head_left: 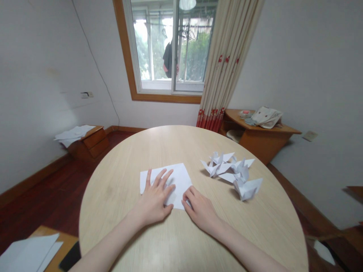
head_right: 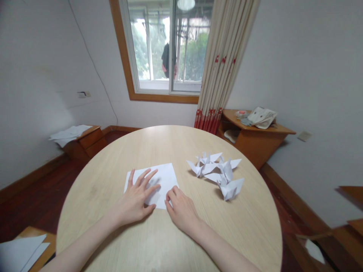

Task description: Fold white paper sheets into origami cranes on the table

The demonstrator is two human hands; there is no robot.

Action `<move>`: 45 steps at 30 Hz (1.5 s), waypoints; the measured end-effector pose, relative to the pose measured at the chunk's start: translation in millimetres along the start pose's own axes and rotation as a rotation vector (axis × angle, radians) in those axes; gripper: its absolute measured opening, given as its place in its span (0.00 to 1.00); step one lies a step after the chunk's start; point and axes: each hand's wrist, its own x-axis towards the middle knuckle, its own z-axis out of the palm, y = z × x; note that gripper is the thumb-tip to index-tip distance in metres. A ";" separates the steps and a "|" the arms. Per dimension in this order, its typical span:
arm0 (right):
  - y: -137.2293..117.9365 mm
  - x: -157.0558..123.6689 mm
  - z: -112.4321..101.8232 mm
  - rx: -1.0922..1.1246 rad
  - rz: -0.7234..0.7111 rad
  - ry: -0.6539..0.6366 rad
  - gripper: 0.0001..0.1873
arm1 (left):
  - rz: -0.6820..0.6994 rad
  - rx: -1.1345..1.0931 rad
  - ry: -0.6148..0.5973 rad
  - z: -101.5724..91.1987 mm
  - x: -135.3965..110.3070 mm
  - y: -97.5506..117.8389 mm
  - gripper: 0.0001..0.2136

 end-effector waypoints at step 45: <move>21.8 -11.2 -63.9 0.217 -0.125 -0.458 0.14 | -0.045 0.011 0.003 0.0 0.1 -1.9 0.22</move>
